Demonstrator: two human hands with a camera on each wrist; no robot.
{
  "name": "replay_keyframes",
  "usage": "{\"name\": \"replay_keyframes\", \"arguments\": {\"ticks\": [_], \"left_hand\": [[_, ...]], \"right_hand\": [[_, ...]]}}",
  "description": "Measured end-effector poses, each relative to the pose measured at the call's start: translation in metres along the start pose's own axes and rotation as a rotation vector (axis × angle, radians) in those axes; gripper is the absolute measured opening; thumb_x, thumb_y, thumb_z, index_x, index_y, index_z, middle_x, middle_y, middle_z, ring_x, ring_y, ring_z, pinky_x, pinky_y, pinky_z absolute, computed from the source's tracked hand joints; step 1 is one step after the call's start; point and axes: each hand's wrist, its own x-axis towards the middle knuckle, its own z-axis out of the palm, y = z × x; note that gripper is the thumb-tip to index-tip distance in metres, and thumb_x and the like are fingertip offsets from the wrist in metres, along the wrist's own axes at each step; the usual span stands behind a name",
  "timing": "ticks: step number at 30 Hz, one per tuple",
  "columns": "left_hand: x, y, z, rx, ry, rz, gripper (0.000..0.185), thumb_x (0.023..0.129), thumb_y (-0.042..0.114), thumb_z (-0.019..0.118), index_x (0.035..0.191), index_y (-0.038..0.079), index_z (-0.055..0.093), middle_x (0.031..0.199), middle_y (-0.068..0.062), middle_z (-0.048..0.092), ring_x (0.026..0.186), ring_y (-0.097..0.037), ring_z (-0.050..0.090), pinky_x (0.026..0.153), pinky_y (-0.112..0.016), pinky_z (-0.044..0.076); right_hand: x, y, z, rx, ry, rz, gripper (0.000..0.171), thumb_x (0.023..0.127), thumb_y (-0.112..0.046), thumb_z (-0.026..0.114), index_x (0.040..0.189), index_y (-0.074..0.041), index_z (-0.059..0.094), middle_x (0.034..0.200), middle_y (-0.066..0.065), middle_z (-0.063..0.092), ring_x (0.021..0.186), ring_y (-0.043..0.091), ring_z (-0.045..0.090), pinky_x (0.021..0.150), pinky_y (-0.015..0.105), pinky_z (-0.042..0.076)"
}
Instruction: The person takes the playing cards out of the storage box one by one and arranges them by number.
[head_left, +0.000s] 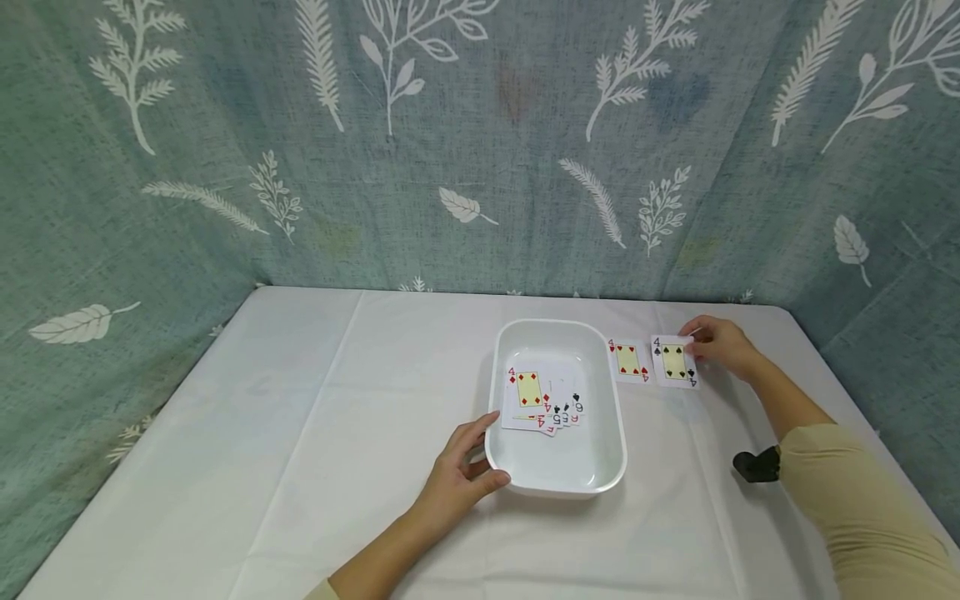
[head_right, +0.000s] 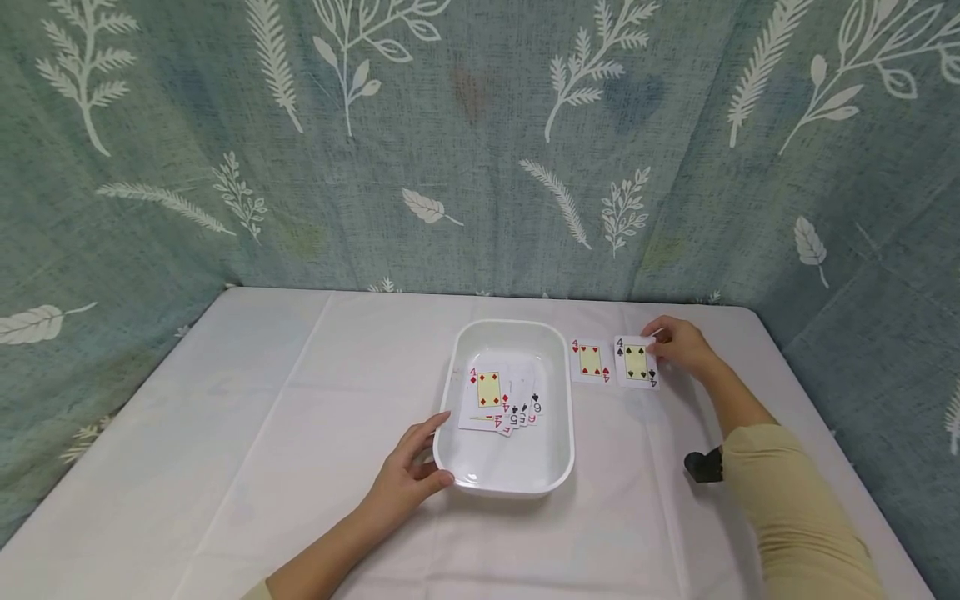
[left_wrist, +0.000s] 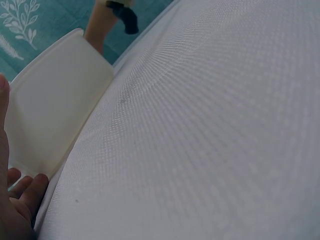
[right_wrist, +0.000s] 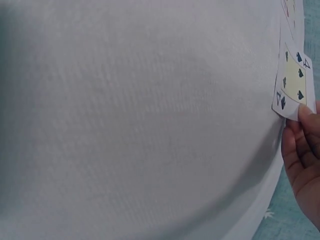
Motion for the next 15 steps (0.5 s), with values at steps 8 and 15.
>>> {"name": "replay_keyframes", "arguments": {"ticks": [8,15], "left_hand": [[0.0007,-0.0004,0.0000,-0.003,-0.010,-0.001,0.073,0.083,0.013,0.072,0.145,0.010,0.035,0.136,-0.018,0.037,0.124,-0.035,0.043,0.099,-0.032,0.050],[0.0007,0.0000,-0.0003,-0.019,-0.011,0.001,0.075,0.082,0.013,0.073,0.146,0.009,0.034,0.136,-0.019,0.036,0.126,-0.036,0.042,0.100,-0.032,0.050]], "right_hand": [[0.0006,-0.0021,0.0061,-0.073,0.021,-0.003,0.022,0.091,-0.003,0.057,0.113,0.002,0.054,0.109,0.027,0.055,0.092,0.031,0.052,0.067,0.026,0.048],[0.0030,-0.0070,0.0096,-0.110,0.018,0.017,0.024,0.091,-0.002,0.058,0.114,0.003,0.054,0.104,0.024,0.053,0.090,0.030,0.051,0.067,0.028,0.046]]}}
